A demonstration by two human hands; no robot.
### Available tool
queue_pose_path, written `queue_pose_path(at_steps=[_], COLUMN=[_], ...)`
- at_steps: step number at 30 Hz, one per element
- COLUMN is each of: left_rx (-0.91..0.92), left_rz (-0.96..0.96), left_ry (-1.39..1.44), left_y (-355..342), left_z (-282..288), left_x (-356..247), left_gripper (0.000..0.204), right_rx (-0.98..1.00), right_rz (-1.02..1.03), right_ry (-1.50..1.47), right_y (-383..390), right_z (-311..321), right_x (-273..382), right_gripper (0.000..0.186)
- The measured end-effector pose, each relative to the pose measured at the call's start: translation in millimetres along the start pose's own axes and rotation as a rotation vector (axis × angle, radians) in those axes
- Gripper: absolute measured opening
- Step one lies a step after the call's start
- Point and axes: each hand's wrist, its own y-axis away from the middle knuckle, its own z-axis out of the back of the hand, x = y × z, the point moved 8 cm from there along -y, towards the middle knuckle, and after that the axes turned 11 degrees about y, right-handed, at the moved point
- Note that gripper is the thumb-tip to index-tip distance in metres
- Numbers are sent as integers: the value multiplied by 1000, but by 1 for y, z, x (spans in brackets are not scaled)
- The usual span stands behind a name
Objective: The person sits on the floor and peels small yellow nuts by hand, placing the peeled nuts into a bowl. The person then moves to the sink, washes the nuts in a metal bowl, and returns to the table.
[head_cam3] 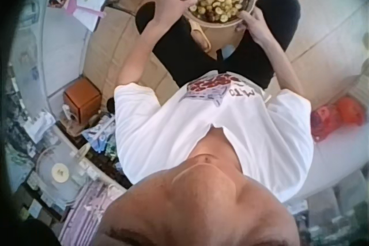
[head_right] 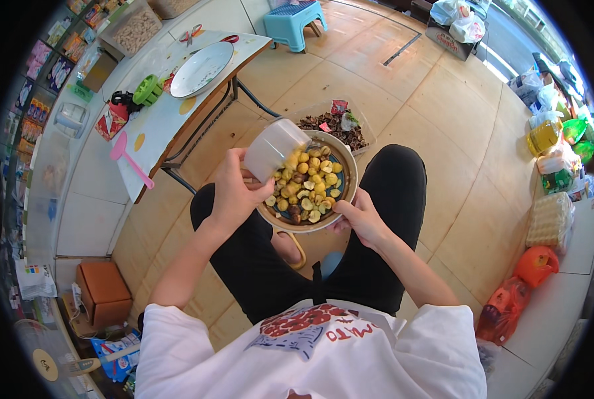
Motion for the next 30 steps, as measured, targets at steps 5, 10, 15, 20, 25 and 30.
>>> queue_pose_path(at_steps=[5,10,15,20,25,30], left_rx=[37,26,3,9,83,85], left_rz=[-124,-174,-125,-298,-518,-701], left_ry=[-199,-224,-111,-214,-468,-574], left_y=[6,8,7,9,16,18], left_z=[-5,-5,-4,-4,-12,-15], left_x=[1,-1,-2,-9,-18,-27], left_gripper=[54,56,62,64,65,61], right_rx=[10,-4,-1,1,7,7], right_rz=[43,69,68,97,93,90], right_ry=[8,4,-24,-39,-72,-70], right_y=[-5,-8,-8,-9,-9,-7], right_z=[2,6,7,4,5,4], right_x=[-3,-5,-7,-2,-5,-4], right_gripper=[27,28,33,36,37,35])
